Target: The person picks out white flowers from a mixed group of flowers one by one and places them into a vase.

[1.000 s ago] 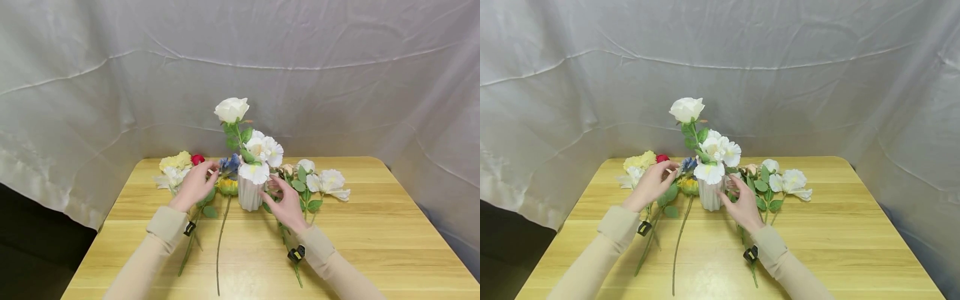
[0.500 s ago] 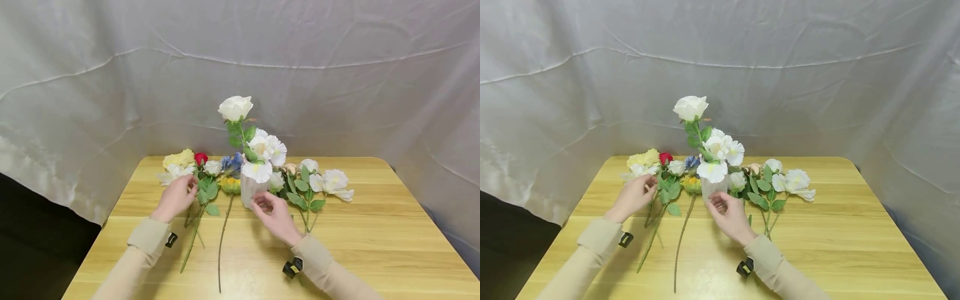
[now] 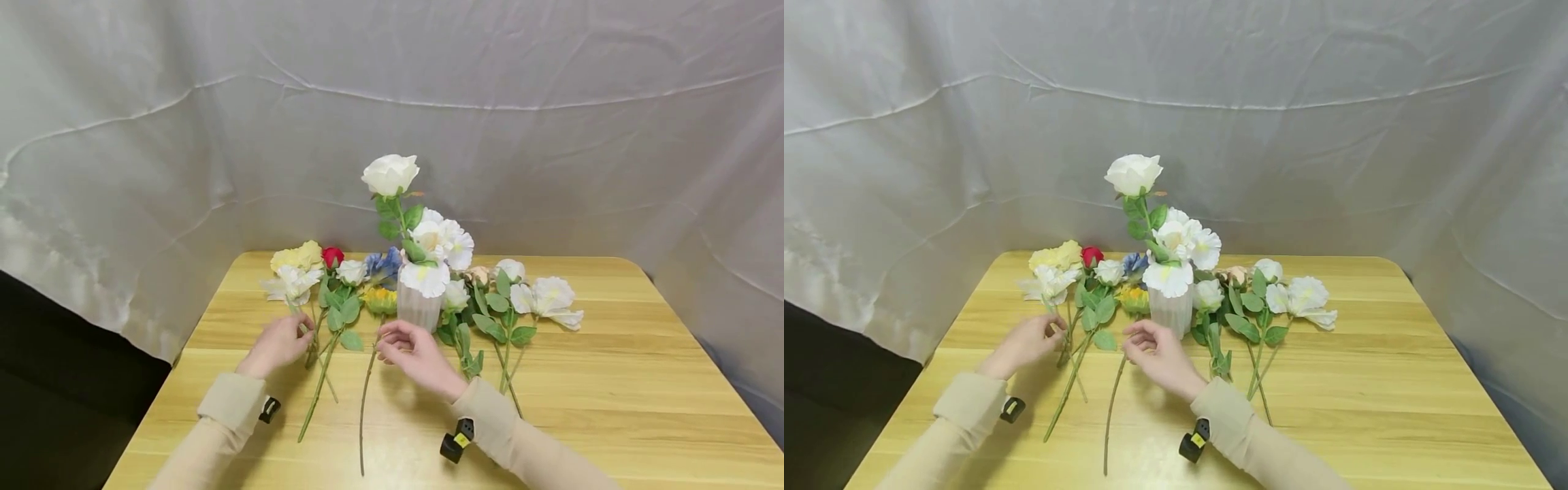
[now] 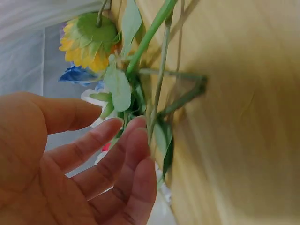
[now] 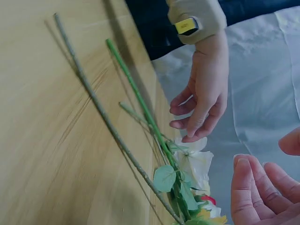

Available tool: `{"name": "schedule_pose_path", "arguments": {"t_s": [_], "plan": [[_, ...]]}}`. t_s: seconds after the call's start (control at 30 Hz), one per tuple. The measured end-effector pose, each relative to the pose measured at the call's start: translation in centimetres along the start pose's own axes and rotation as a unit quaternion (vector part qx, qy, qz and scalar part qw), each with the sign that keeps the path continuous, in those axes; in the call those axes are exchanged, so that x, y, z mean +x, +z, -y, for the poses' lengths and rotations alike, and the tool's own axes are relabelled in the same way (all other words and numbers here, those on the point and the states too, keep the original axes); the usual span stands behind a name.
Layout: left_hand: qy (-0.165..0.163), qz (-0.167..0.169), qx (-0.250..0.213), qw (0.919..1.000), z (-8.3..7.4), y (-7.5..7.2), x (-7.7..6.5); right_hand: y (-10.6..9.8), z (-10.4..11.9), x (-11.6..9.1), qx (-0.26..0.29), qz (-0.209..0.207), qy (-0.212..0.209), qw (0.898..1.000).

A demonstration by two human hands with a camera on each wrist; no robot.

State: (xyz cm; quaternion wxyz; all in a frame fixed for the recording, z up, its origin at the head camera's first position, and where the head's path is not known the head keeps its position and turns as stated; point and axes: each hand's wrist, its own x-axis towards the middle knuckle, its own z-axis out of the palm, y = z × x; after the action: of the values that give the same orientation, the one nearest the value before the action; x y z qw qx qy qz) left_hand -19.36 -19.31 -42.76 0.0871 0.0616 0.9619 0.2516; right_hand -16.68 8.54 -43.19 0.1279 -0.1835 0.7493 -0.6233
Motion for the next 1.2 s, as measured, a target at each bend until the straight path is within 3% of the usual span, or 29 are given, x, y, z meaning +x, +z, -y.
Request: {"name": "schedule_pose_path", "arguments": {"t_s": [0.17,0.4,0.8,1.0,1.2], "plan": [[-0.008,0.016,-0.005,0.9998,0.1,0.9,0.0,0.7,-0.3,0.2,-0.021,0.006,-0.001,1.0],[-0.019,0.017,-0.016,0.9995,0.4,1.4,0.4,1.1,-0.6,0.5,-0.007,0.009,0.012,1.0],[-0.035,-0.023,-0.031,0.9987,2.0,2.0,1.1,1.2,-0.8,0.5,-0.003,0.019,0.017,1.0],[-0.039,-0.025,-0.083,0.9955,2.6,2.0,1.0,1.2,-0.7,0.3,-0.004,0.02,0.016,1.0],[-0.059,-0.005,-0.161,0.9851,2.9,1.5,0.5,1.1,-0.7,0.1,-0.002,0.021,0.019,1.0]]}}
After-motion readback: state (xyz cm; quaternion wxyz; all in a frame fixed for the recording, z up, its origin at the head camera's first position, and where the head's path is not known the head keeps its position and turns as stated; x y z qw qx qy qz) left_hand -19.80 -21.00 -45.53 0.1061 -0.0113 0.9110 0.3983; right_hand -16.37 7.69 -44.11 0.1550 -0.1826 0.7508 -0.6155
